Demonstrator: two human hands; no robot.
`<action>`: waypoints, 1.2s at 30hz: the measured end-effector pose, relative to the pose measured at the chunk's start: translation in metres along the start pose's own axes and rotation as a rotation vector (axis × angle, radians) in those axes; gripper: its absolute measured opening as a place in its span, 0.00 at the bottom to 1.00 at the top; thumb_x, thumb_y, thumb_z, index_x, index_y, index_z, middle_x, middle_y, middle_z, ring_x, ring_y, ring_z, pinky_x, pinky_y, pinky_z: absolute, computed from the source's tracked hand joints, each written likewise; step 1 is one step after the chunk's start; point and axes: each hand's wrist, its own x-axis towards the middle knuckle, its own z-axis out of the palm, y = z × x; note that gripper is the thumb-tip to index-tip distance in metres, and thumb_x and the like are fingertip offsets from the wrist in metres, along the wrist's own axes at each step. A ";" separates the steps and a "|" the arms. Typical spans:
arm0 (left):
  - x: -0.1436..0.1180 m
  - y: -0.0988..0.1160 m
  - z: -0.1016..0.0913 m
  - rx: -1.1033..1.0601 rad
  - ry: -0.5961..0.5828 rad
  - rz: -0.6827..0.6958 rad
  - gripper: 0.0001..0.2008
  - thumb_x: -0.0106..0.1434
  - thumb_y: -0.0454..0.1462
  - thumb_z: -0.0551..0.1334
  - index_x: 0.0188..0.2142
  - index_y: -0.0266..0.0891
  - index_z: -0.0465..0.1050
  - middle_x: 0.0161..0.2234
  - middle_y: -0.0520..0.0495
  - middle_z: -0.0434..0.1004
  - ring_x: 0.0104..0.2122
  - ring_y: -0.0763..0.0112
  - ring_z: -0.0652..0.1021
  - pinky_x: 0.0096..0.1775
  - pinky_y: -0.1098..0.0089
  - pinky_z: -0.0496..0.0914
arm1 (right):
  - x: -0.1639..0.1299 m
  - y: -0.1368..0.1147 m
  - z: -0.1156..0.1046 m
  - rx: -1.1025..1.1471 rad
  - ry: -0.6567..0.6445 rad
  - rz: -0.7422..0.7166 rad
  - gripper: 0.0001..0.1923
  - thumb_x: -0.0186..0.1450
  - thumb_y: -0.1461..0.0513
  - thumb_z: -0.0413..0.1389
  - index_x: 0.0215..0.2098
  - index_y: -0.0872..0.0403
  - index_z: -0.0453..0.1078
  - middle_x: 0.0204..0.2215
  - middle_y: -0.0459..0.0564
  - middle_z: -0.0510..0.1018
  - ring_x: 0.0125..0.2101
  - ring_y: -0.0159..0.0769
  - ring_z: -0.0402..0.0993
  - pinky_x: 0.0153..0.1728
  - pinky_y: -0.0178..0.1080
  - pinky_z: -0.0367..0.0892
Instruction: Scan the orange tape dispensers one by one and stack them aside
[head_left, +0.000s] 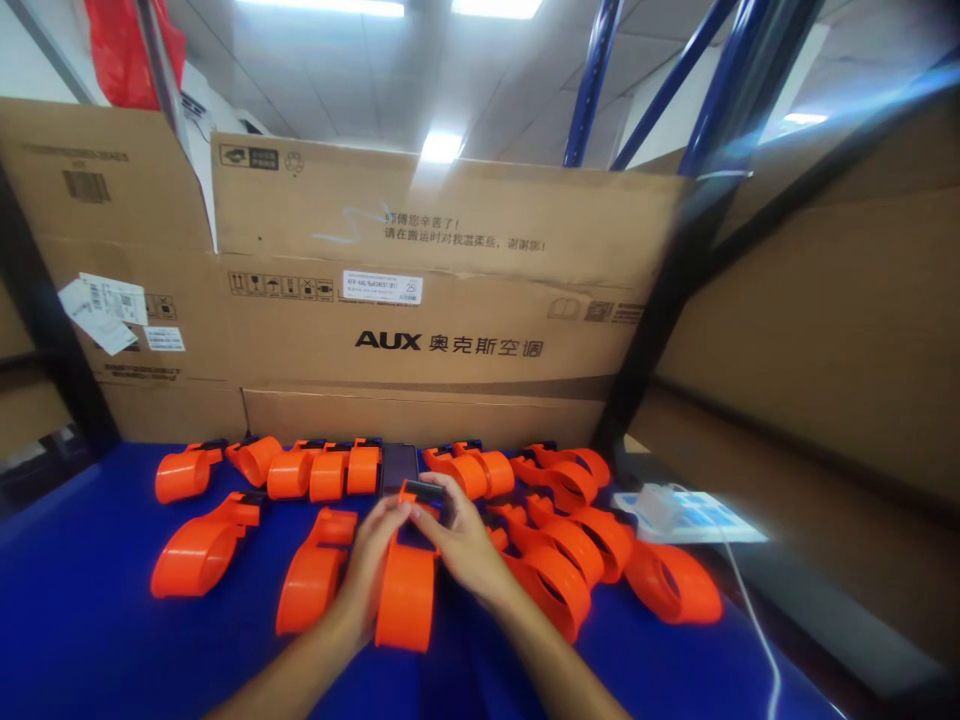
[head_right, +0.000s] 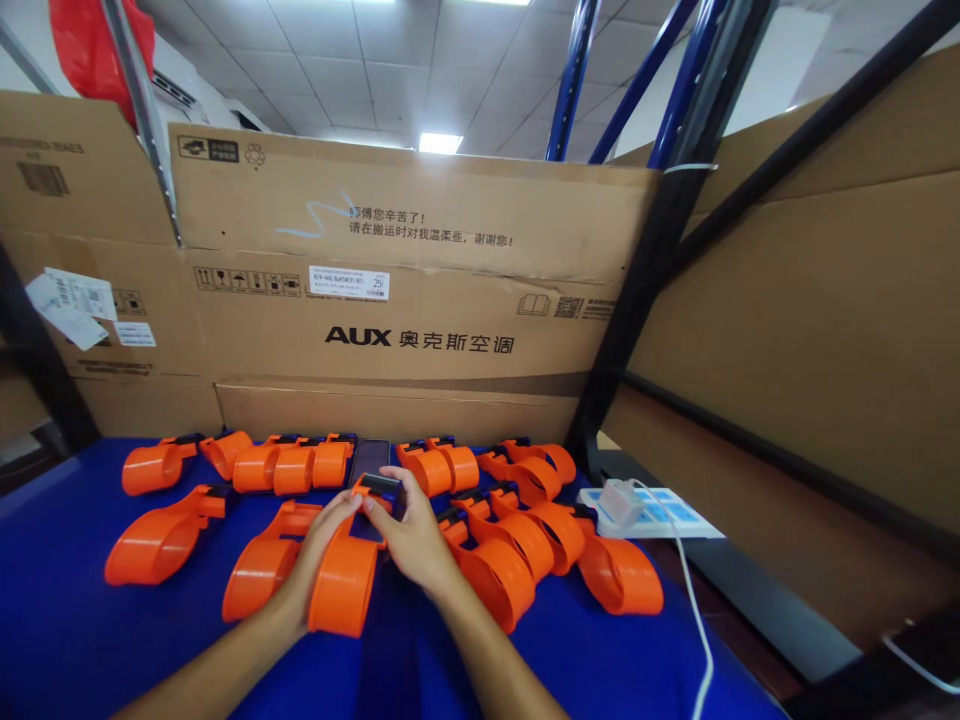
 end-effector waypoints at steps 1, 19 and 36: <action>0.000 0.000 -0.003 0.016 0.022 0.021 0.18 0.51 0.48 0.71 0.38 0.39 0.79 0.41 0.45 0.82 0.47 0.54 0.77 0.51 0.61 0.67 | 0.000 0.001 0.001 0.032 -0.014 0.021 0.27 0.57 0.53 0.66 0.52 0.50 0.66 0.42 0.49 0.78 0.42 0.38 0.75 0.46 0.41 0.70; 0.007 0.000 -0.014 0.102 0.021 0.137 0.20 0.53 0.49 0.70 0.40 0.41 0.77 0.37 0.48 0.80 0.39 0.62 0.77 0.44 0.67 0.68 | -0.008 -0.005 0.001 -0.073 -0.089 0.135 0.02 0.55 0.65 0.54 0.25 0.54 0.65 0.15 0.37 0.67 0.14 0.24 0.61 0.18 0.28 0.55; 0.012 0.000 -0.018 0.113 0.032 0.154 0.21 0.55 0.46 0.70 0.45 0.39 0.78 0.44 0.43 0.81 0.46 0.56 0.77 0.48 0.64 0.69 | -0.008 0.001 0.007 -0.330 0.046 0.004 0.14 0.59 0.60 0.50 0.17 0.53 0.54 0.17 0.39 0.54 0.20 0.26 0.51 0.20 0.31 0.47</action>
